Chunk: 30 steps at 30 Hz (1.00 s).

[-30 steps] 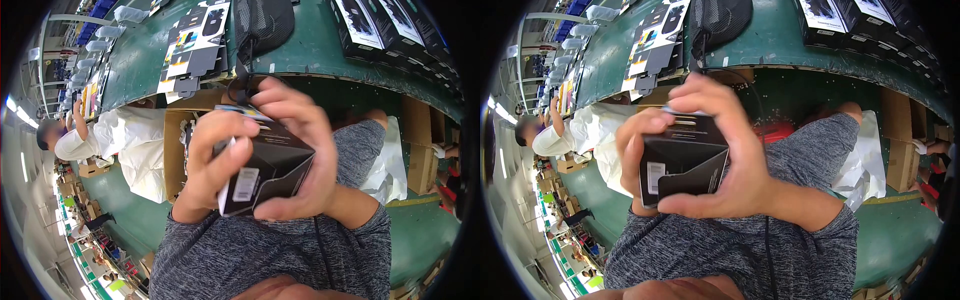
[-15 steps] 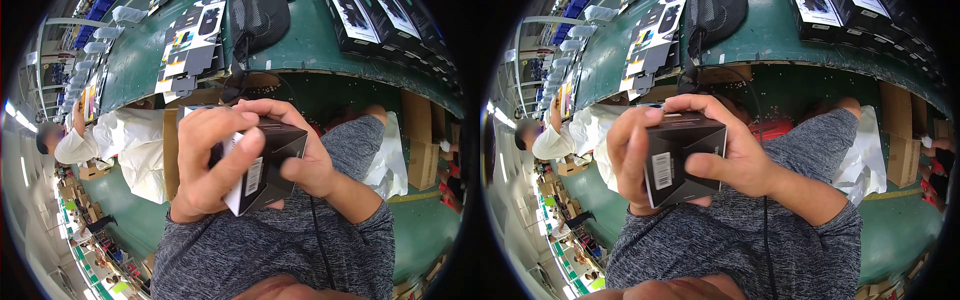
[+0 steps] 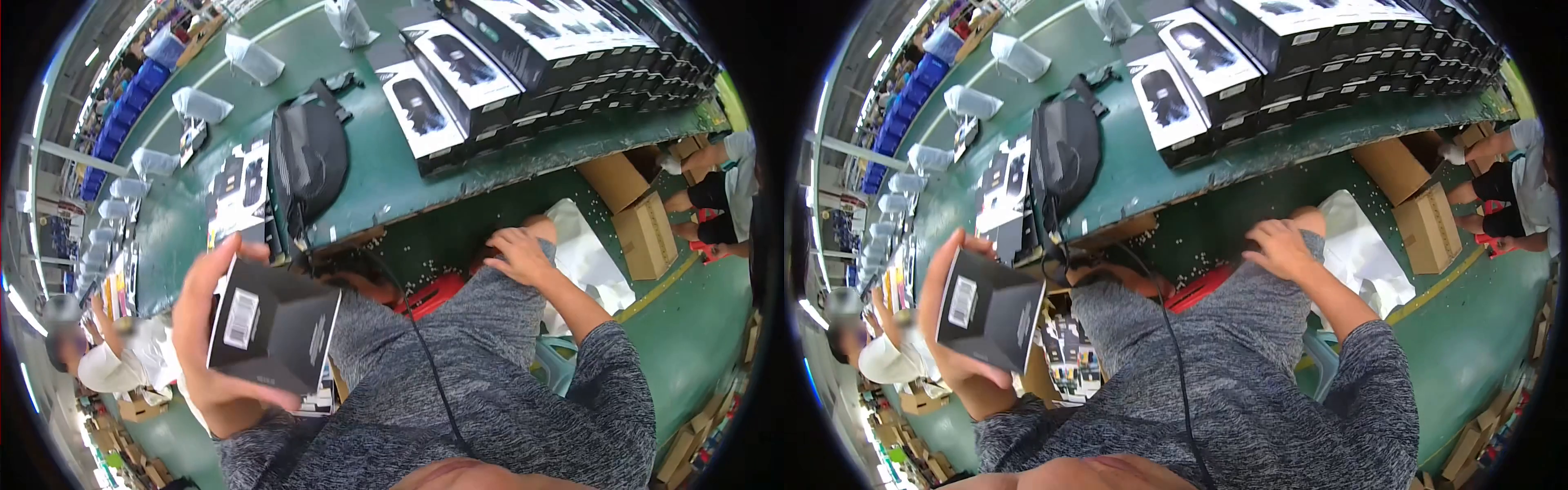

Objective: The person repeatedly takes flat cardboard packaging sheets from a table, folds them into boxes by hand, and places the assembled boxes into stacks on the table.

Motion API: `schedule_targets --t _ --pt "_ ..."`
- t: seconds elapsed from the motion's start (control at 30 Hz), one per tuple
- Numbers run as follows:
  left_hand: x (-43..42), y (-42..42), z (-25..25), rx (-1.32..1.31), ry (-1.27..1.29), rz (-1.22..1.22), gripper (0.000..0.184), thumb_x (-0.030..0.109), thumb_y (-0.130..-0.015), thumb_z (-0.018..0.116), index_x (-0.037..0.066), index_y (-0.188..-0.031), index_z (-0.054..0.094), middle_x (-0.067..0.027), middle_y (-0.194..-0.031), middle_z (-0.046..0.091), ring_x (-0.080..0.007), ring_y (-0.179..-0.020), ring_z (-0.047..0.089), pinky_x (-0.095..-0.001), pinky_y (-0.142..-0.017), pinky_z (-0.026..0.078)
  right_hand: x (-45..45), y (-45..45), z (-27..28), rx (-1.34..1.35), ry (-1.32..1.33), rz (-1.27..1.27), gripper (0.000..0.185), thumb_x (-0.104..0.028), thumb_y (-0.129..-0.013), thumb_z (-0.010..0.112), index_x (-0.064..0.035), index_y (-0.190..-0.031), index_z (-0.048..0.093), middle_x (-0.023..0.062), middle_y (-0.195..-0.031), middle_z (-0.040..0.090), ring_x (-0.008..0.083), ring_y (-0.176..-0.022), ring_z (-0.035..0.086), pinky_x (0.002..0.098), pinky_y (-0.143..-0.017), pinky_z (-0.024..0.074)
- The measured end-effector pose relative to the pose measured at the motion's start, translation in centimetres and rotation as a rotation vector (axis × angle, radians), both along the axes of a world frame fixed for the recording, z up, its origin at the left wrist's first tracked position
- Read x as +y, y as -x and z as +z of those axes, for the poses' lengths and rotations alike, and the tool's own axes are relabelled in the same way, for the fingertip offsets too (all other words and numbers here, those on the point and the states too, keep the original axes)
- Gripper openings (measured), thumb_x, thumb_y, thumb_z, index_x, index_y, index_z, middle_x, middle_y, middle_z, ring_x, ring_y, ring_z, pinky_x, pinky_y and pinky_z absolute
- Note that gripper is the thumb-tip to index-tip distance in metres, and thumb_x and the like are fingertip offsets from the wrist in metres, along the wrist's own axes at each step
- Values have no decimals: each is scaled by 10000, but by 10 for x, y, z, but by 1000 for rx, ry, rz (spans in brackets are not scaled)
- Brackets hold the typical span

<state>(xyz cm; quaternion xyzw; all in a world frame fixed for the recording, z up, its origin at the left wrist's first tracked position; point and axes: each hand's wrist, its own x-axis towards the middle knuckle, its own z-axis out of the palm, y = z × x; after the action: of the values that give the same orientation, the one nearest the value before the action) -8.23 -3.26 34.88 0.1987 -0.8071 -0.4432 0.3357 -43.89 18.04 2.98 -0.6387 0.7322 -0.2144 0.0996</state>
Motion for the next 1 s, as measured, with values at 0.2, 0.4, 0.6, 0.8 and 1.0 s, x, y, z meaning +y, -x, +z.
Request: schedule_targets --t 0.2,0.4,0.6,0.8,1.0 --pt "-91 140 28 -317 811 -386 1075 401 -415 962 84 -1380 610 -114 -1326 638 -340 -1293 561 -496 -1155 362 35 38 -67 -54 43 -298 175 -240 -863 670 -110 -975 707 93 -1044 710 269 -1181 594 499 -1115 341" --pt "-109 245 -27 -517 1153 -606 951 444 -542 904 255 -1426 610 -70 -1601 426 -379 -1538 245 -625 -1231 125 17 48 -67 -37 -79 -374 166 -222 -845 644 -103 -916 737 99 -1091 723 271 -1180 591 476 -1101 335" --pt "-126 252 -68 -241 877 -513 1137 560 -605 911 108 -1540 446 -172 -1643 329 -409 -1562 163 -598 -1235 98 11 57 -67 -5 -94 -374 184 -228 -847 641 -96 -922 746 100 -1117 724 273 -1183 590 465 -1078 345" --pt "-125 246 -81 -334 688 -481 805 276 -717 843 48 -1437 562 -174 -1567 436 -376 -1525 285 -507 -1222 235 5 61 -65 -26 -92 -368 150 -196 -827 648 -86 -862 743 85 -1075 727 277 -1149 601 465 -1068 355" --pt "-91 256 -43 -556 1005 -358 947 385 -725 807 149 -1561 430 -169 -1639 296 -409 -1530 241 -596 -1211 193 -1 57 -61 -21 -99 -342 151 -205 -816 642 -102 -856 744 84 -1045 728 276 -1143 603 471 -1074 357"
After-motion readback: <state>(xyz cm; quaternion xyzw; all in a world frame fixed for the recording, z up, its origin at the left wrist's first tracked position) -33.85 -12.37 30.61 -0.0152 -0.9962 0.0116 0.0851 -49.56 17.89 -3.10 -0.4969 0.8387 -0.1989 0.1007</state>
